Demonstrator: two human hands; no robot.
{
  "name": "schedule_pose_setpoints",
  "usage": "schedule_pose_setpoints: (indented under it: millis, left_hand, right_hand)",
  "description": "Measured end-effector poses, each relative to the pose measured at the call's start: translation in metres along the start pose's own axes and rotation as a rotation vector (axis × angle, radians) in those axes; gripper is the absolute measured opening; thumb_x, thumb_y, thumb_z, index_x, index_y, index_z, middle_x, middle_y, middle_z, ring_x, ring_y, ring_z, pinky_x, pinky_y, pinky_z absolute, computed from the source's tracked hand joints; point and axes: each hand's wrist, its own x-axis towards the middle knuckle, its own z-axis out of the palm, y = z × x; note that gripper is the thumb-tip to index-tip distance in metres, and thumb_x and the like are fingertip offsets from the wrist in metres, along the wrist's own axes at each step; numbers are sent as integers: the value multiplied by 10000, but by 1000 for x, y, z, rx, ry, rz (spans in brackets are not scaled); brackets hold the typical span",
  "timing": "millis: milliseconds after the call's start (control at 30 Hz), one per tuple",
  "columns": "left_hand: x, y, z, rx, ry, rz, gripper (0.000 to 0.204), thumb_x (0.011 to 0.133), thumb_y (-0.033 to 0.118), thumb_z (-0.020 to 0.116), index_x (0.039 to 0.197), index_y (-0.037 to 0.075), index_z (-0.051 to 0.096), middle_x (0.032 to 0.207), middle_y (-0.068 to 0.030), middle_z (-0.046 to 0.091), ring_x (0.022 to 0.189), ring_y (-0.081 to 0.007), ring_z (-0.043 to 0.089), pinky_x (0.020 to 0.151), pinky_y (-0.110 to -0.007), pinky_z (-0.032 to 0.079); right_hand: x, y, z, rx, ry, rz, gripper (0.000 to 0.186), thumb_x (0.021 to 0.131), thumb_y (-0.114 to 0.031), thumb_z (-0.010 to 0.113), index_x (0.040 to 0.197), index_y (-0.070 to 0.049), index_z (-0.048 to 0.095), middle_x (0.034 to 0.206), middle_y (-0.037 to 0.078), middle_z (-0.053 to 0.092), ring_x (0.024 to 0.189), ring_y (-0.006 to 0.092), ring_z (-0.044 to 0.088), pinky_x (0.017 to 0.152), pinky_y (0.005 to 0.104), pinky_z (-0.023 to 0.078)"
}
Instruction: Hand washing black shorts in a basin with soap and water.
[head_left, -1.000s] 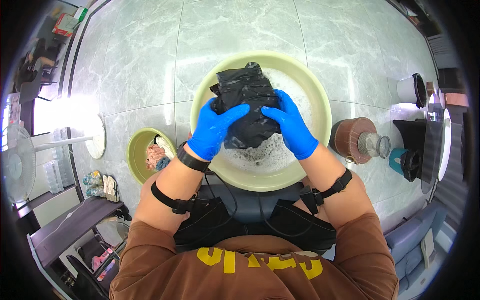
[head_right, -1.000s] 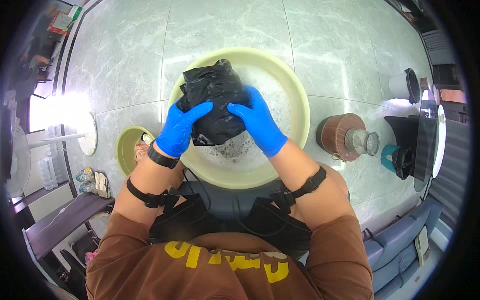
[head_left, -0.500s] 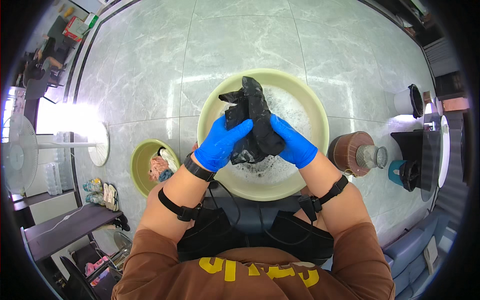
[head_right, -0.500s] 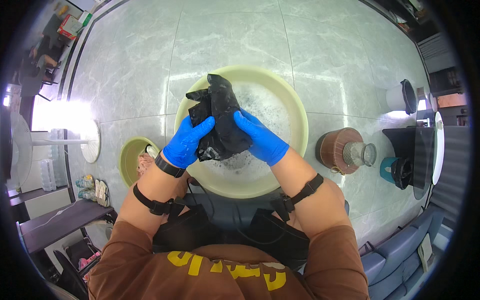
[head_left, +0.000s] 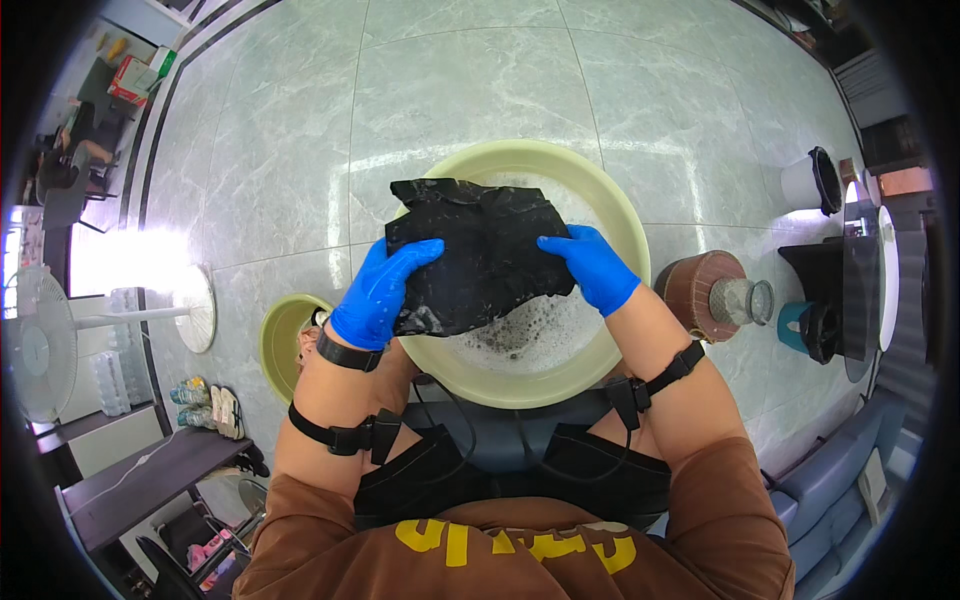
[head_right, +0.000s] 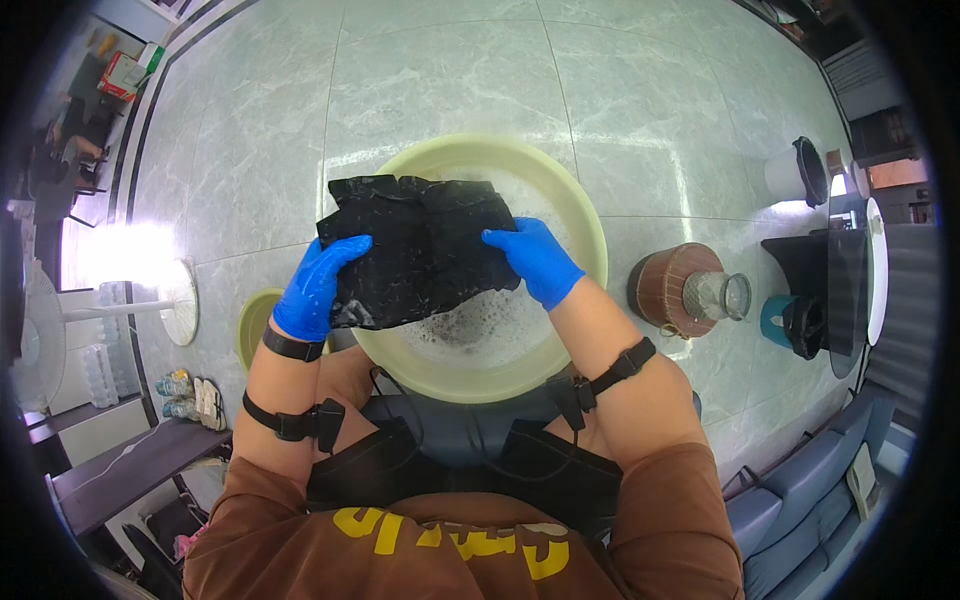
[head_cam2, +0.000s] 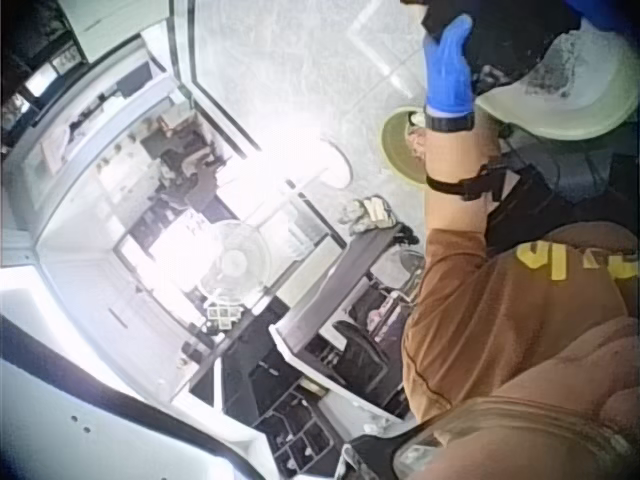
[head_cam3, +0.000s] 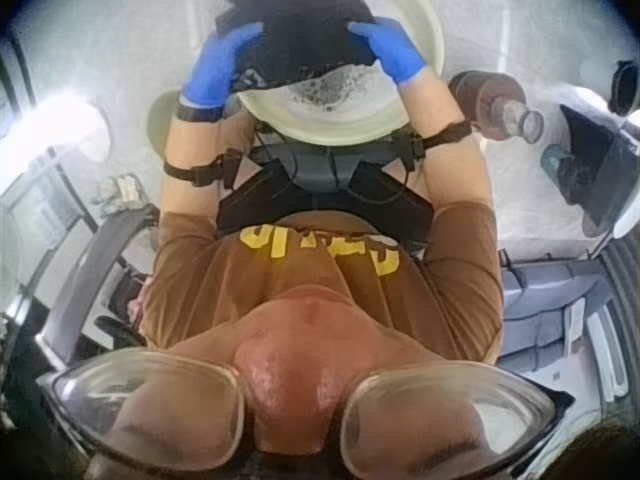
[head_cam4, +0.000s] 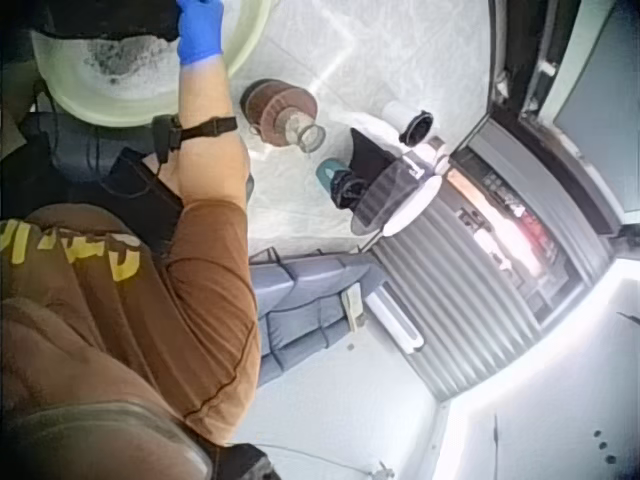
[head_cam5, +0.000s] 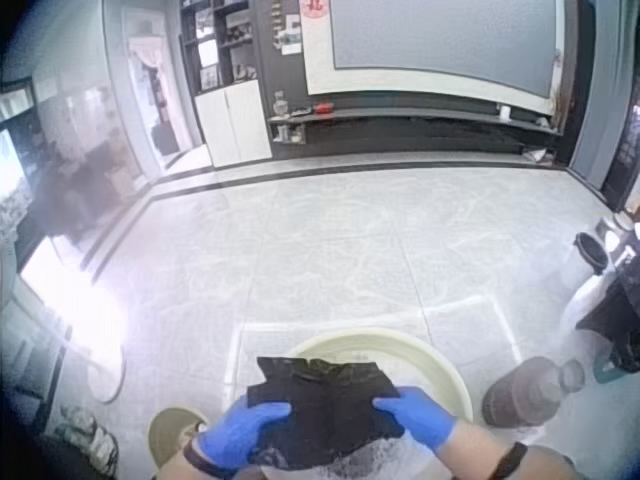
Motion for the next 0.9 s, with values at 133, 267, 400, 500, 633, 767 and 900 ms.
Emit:
schedule_pose_setpoints:
  millis: [133,267,400,500,633,767,900]
  left_hand:
    - [6,-7,-7,-18,-8,18,379,940,77,611,1303,-34,601,1185,-132,695,1045,-225,687,949,-337,553]
    - [25,-37,-12,225,40,109,322,929,105,661,1211,-48,634,1083,-113,714,951,-206,688,861,-322,552]
    - [55,-78,-17,962,173,308,438,847,267,764,1084,-74,627,965,-241,708,901,-361,693,790,-424,540]
    - [71,-102,19,1310,116,210,502,805,314,771,1089,-61,596,998,-294,679,971,-447,661,843,-481,530]
    - [110,-181,-25,1494,155,228,480,785,323,792,1081,-11,614,1079,-249,687,1020,-411,665,882,-483,531]
    - [139,-197,-5,1688,72,84,460,835,344,723,1140,16,619,1126,-239,681,1065,-406,656,911,-476,525]
    - [132,-173,68,1709,185,1,481,928,399,592,1271,64,616,1231,-224,663,1130,-401,641,951,-474,513]
  right_hand:
    - [2,6,-1,-625,217,-226,476,886,-267,727,1176,99,633,994,215,722,897,286,719,789,388,568]
    - [-2,9,11,-1045,362,-361,591,917,-392,643,1261,66,496,1113,308,658,1086,429,642,931,485,514]
    - [-16,-7,22,-987,303,-408,587,917,-440,632,1205,58,516,1096,295,663,1069,436,644,915,492,519]
    - [-38,-22,10,-940,317,-434,588,913,-445,634,1191,61,525,1094,292,666,1052,431,652,905,485,528]
    - [-58,-43,19,-929,321,-609,637,911,-466,624,1237,73,528,1086,281,670,1033,411,664,883,472,541]
    - [-71,-49,-5,-859,320,-602,636,902,-468,628,1222,75,539,1029,256,684,984,397,680,860,476,547]
    - [-85,-56,-30,-917,258,-510,747,919,-519,618,1314,103,496,1014,273,687,963,377,695,825,443,561]
